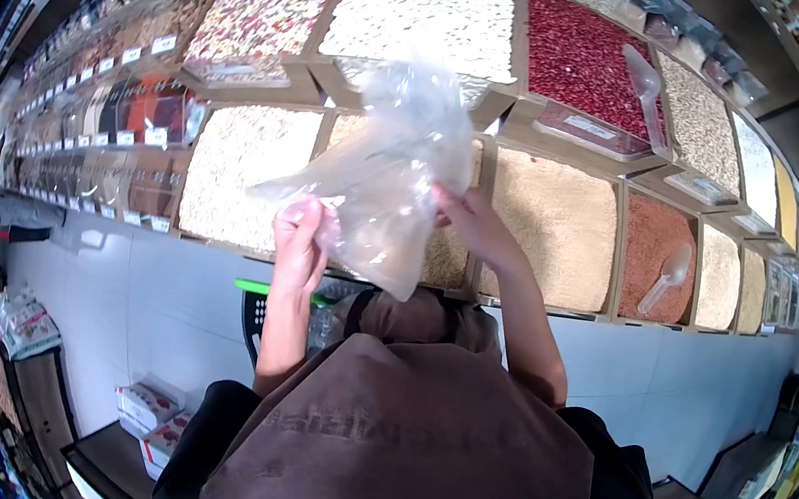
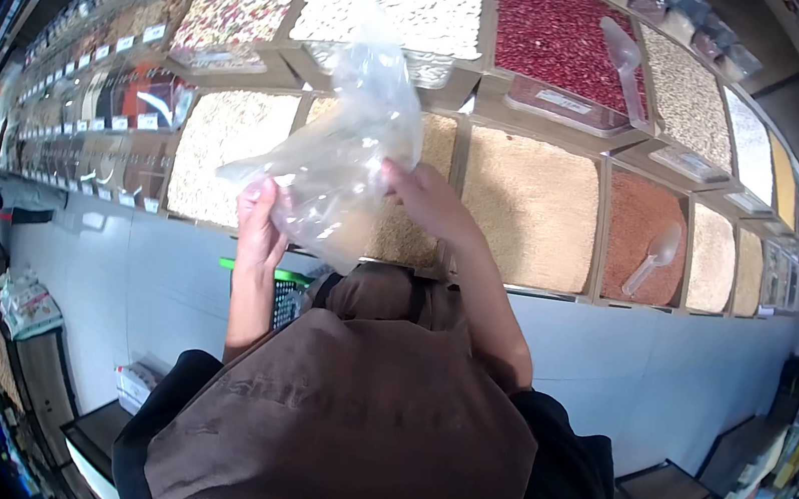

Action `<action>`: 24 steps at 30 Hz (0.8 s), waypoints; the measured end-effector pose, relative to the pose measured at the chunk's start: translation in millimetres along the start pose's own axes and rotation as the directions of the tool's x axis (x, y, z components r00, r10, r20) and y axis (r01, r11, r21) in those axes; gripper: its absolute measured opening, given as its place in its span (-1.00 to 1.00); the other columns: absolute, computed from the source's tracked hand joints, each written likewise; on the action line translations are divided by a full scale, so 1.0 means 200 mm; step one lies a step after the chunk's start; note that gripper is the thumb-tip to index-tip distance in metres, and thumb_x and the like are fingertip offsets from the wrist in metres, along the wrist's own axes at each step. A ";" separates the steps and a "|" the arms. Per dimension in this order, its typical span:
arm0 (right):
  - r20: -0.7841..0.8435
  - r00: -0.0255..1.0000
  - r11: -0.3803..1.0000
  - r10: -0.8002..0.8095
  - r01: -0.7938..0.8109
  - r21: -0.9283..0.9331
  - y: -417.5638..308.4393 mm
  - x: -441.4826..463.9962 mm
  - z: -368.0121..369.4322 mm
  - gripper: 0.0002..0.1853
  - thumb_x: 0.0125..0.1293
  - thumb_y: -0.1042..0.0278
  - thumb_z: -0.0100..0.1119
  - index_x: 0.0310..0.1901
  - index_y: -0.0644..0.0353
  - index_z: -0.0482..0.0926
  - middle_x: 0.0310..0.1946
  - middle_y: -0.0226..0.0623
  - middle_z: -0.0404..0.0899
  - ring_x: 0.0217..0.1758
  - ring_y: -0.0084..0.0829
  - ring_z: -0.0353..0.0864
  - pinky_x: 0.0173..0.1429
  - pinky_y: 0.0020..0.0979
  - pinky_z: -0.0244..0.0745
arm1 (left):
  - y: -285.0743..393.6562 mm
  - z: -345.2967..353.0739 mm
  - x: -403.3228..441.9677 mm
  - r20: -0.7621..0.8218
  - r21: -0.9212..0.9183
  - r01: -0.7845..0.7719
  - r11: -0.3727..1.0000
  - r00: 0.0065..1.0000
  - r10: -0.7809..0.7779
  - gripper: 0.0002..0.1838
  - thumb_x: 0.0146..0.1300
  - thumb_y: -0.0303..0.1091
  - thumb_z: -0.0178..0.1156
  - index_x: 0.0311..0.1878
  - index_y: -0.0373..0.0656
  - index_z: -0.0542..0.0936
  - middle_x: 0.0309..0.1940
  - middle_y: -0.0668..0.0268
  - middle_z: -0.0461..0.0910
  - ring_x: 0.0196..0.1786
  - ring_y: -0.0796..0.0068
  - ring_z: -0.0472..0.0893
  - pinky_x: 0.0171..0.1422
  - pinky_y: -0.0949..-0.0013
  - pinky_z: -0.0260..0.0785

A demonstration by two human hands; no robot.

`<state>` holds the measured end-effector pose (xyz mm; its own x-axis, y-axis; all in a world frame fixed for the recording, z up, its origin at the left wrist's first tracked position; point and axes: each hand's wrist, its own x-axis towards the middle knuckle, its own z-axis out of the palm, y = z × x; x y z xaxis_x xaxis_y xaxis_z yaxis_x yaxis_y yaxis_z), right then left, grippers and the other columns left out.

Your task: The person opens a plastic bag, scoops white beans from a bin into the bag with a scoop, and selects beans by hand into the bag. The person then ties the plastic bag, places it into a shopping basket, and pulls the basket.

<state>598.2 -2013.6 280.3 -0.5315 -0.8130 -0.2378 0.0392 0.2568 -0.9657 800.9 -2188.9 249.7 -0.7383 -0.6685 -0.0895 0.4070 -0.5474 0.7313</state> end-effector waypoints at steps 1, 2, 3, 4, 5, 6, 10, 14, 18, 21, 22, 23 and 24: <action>0.045 0.992 0.990 0.122 -0.119 -0.075 0.03 -0.01 -0.03 -0.53 0.56 0.00 0.08 0.14 0.30 0.60 -0.09 -0.23 0.69 -0.03 -0.41 0.64 0.10 -0.36 0.50 | 0.02 -0.05 0.02 0.010 -0.097 -0.005 0.995 1.000 0.006 -0.89 0.40 -0.46 0.28 -0.04 -0.17 0.66 -0.23 0.30 0.71 -0.16 0.48 0.69 0.06 0.35 0.54; 0.030 0.999 0.988 0.027 -0.022 -0.156 0.18 0.00 -0.07 -0.53 0.54 -0.04 0.08 0.06 0.29 0.63 -0.14 -0.17 0.70 -0.06 -0.37 0.67 0.08 -0.34 0.52 | 0.05 -0.15 0.05 0.069 -0.136 -0.069 0.988 0.994 0.079 -0.88 0.43 -0.40 0.26 -0.03 -0.14 0.66 -0.22 0.32 0.70 -0.12 0.46 0.68 0.11 0.33 0.54; 0.004 1.000 0.986 0.029 -0.028 -0.163 0.17 -0.02 -0.14 -0.53 0.54 -0.04 0.08 0.06 0.29 0.63 -0.14 -0.17 0.70 -0.06 -0.37 0.67 0.08 -0.34 0.52 | 0.11 -0.17 0.06 0.021 -0.152 -0.144 0.978 0.989 0.149 -0.86 0.45 -0.33 0.24 -0.02 -0.12 0.65 -0.18 0.32 0.70 -0.07 0.43 0.67 0.19 0.28 0.51; -0.008 1.000 0.973 0.029 -0.030 -0.229 0.15 -0.04 -0.21 -0.57 0.56 0.02 0.07 0.04 0.30 0.63 -0.14 -0.21 0.71 -0.08 -0.41 0.68 0.04 -0.37 0.54 | 0.17 -0.18 0.07 -0.027 -0.161 -0.220 0.962 0.976 0.218 -0.82 0.48 -0.25 0.21 0.00 -0.09 0.65 -0.14 0.32 0.69 -0.02 0.40 0.66 0.26 0.23 0.49; -0.014 0.999 0.956 0.032 -0.034 -0.292 0.13 -0.06 -0.28 -0.60 0.58 0.08 0.05 0.02 0.31 0.64 -0.15 -0.25 0.73 -0.10 -0.45 0.69 0.00 -0.41 0.56 | 0.29 -0.10 0.05 -0.179 -0.124 -0.303 0.945 0.943 0.279 -0.77 0.51 -0.16 0.17 0.02 -0.07 0.64 -0.08 0.30 0.69 0.04 0.35 0.65 0.35 0.15 0.45; -0.089 0.994 0.963 0.067 -0.088 -0.256 0.12 -0.06 -0.37 -0.62 0.51 0.10 0.11 0.01 0.30 0.65 -0.17 -0.22 0.72 -0.11 -0.42 0.67 -0.02 -0.34 0.55 | 0.38 -0.13 0.07 -0.157 -0.138 -0.367 0.920 0.925 0.345 -0.73 0.54 -0.12 0.11 0.07 -0.06 0.62 -0.02 0.27 0.68 0.10 0.30 0.62 0.43 0.07 0.37; -0.542 0.829 0.942 -0.140 -0.057 -0.330 -0.06 -0.01 -0.82 -0.79 0.46 0.33 0.09 -0.06 0.21 0.68 -0.24 -0.29 0.73 -0.19 -0.40 0.69 -0.13 -0.32 0.57 | 0.74 -0.34 0.11 -0.142 -0.212 -0.432 0.877 0.901 0.409 -0.64 0.56 -0.06 0.04 0.18 -0.07 0.58 0.06 0.21 0.67 0.22 0.16 0.58 0.55 -0.09 0.23; -0.681 0.501 0.632 -0.535 -0.297 -0.716 -0.16 0.13 -1.36 -0.69 0.41 0.29 0.18 0.03 0.33 0.65 -0.20 0.01 0.70 -0.07 -0.09 0.73 -0.01 -0.09 0.59 | 0.81 0.04 0.07 0.000 -0.102 -0.465 0.880 0.884 0.467 -0.63 0.55 -0.05 0.04 0.14 -0.13 0.58 0.13 0.21 0.61 0.21 0.22 0.56 0.46 -0.02 0.35; -0.647 0.540 0.299 -0.539 -0.595 -0.746 -0.07 0.22 -1.61 -0.62 0.36 0.18 0.25 0.03 0.32 0.65 -0.10 0.15 0.67 -0.02 0.14 0.68 0.09 0.04 0.56 | 0.69 0.02 0.21 0.036 -0.130 -0.475 0.870 0.875 0.483 -0.72 0.50 -0.14 0.09 0.05 -0.11 0.58 -0.02 0.23 0.57 0.25 0.14 0.51 0.56 -0.18 0.16; -0.648 0.577 0.312 -0.496 -0.578 -0.754 0.08 0.30 -1.76 -0.58 0.34 0.11 0.28 0.04 0.31 0.65 -0.11 0.17 0.66 -0.01 0.16 0.67 0.12 0.03 0.56 | 0.56 0.10 0.30 0.241 0.005 -0.441 0.898 0.872 0.427 -0.70 0.40 -0.12 0.20 0.02 -0.12 0.55 -0.10 0.25 0.52 0.19 0.18 0.50 0.57 -0.16 0.09; -0.651 0.579 0.312 -0.491 -0.581 -0.752 0.07 0.30 -1.76 -0.58 0.34 0.11 0.28 0.04 0.31 0.65 -0.11 0.17 0.66 -0.01 0.16 0.67 0.12 0.03 0.56 | 0.53 0.14 0.31 0.306 0.051 -0.432 0.900 0.865 0.398 -0.69 0.37 -0.12 0.24 0.01 -0.13 0.55 -0.13 0.26 0.50 0.17 0.19 0.50 0.58 -0.16 0.07; -0.653 0.566 0.316 -0.503 -0.583 -0.749 0.08 0.30 -1.75 -0.57 0.34 0.10 0.28 0.05 0.30 0.64 -0.11 0.18 0.66 0.00 0.16 0.67 0.13 0.04 0.55 | 0.51 0.19 0.32 0.430 -0.024 -0.384 0.923 0.830 0.357 -0.65 0.31 -0.12 0.29 0.03 -0.13 0.54 -0.14 0.26 0.49 0.11 0.23 0.49 0.55 -0.08 0.10; -0.655 0.556 0.320 -0.512 -0.584 -0.746 0.11 0.30 -1.75 -0.57 0.34 0.09 0.28 0.06 0.30 0.64 -0.11 0.18 0.66 0.01 0.16 0.67 0.14 0.05 0.55 | 0.49 0.21 0.31 0.543 -0.090 -0.323 0.942 0.777 0.318 -0.60 0.26 -0.12 0.34 0.04 -0.14 0.54 -0.14 0.26 0.48 0.04 0.26 0.48 0.52 -0.01 0.13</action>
<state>270.4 -1873.6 281.5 -0.8698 -0.2417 0.4302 -0.3085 0.9468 -0.0917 773.3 -2263.0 344.1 -0.7363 -0.4202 0.5304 0.6703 -0.3456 0.6567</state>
